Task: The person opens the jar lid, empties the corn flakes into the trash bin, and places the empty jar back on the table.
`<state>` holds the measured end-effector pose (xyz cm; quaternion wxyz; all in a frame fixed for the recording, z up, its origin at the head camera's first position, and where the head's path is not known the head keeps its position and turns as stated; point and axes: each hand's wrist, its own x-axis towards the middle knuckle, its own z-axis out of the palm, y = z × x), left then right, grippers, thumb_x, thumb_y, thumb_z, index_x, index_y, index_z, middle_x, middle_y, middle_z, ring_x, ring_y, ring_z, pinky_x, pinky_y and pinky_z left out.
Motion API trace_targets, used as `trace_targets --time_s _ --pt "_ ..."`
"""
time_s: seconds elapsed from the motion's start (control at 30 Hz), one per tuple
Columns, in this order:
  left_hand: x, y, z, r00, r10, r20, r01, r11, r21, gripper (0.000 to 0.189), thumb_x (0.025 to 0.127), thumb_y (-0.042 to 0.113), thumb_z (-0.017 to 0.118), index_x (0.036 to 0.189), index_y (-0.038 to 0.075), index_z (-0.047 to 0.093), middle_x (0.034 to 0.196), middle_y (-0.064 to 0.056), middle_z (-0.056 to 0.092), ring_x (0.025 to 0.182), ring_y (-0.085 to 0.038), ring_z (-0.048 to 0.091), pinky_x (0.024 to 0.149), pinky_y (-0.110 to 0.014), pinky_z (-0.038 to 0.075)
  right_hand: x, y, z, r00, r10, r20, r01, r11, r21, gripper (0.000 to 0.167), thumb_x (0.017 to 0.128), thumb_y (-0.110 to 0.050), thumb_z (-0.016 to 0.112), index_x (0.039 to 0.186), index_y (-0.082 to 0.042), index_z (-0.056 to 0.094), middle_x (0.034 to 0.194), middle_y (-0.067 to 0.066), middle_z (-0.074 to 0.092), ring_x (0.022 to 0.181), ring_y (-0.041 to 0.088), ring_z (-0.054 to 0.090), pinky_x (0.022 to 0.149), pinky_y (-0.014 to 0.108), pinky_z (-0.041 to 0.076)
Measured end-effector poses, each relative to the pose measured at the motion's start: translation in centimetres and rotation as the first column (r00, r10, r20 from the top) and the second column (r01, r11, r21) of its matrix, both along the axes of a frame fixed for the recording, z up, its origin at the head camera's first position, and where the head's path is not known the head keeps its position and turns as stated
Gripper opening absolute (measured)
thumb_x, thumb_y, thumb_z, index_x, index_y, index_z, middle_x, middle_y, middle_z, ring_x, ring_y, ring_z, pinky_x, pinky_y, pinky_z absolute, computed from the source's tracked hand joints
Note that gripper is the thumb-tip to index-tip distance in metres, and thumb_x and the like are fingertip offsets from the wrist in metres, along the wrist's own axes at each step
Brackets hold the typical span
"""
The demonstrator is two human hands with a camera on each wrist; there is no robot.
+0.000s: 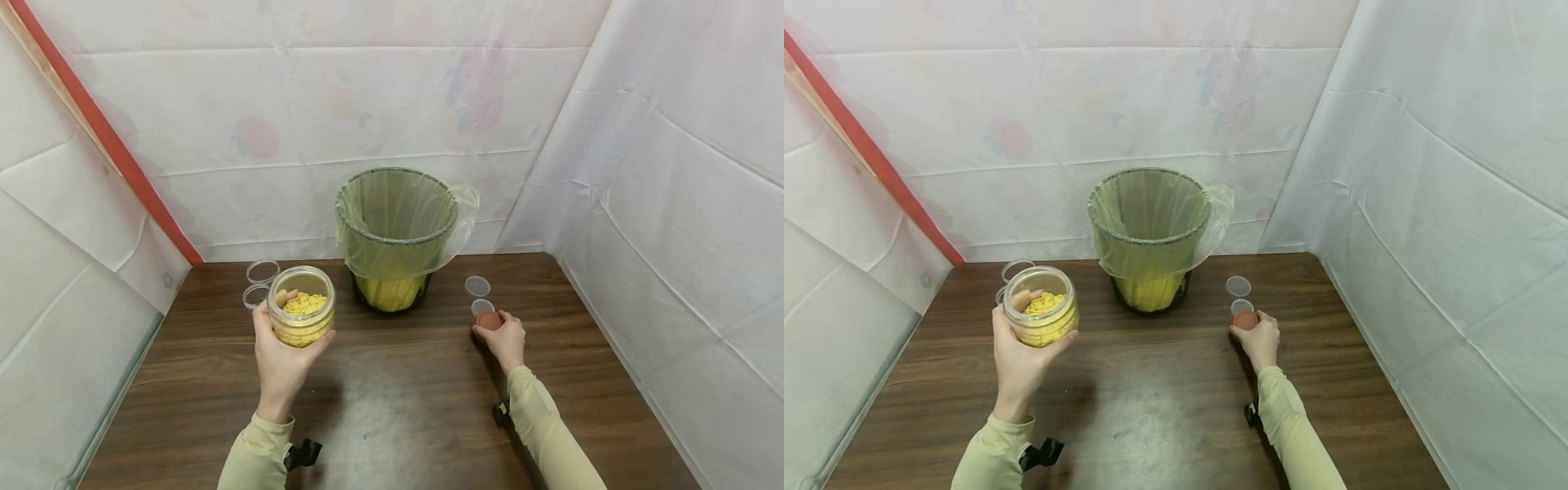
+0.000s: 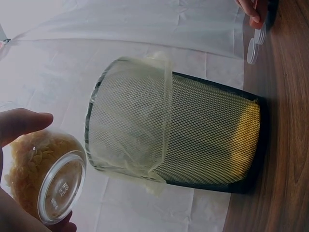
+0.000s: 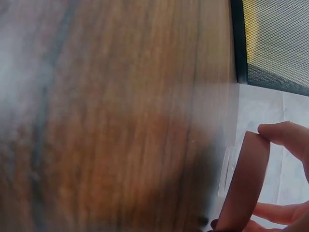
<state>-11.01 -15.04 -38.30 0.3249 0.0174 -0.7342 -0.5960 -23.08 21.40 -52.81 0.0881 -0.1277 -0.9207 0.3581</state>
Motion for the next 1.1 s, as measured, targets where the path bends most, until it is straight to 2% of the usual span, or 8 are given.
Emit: trace_targets --time_s 0.67,1.1 --pt "0.05 0.17 -0.16 1.000 -0.012 0.005 0.012 1.000 0.016 0.087 0.052 -0.010 0.086 0.125 -0.007 0.040 0.126 -0.017 0.056 0.114 -0.016 0.050 0.097 -0.014 0.035 0.68 0.03 0.44 0.999 -0.022 0.030 0.021 0.999 0.032 0.075 0.069 -0.029 0.079 0.127 0.008 0.050 0.116 0.034 0.051 0.106 0.050 0.050 0.083 0.058 0.045" --pt "0.12 0.18 -0.05 1.000 -0.018 0.014 0.018 1.000 0.003 0.087 0.052 -0.011 0.085 0.126 -0.008 0.039 0.127 -0.018 0.055 0.114 -0.015 0.050 0.096 -0.013 0.035 0.43 -0.05 0.30 0.999 -0.017 0.044 0.015 0.998 0.066 0.074 0.067 -0.025 0.081 0.124 0.010 0.050 0.117 0.034 0.051 0.108 0.050 0.050 0.089 0.058 0.042"
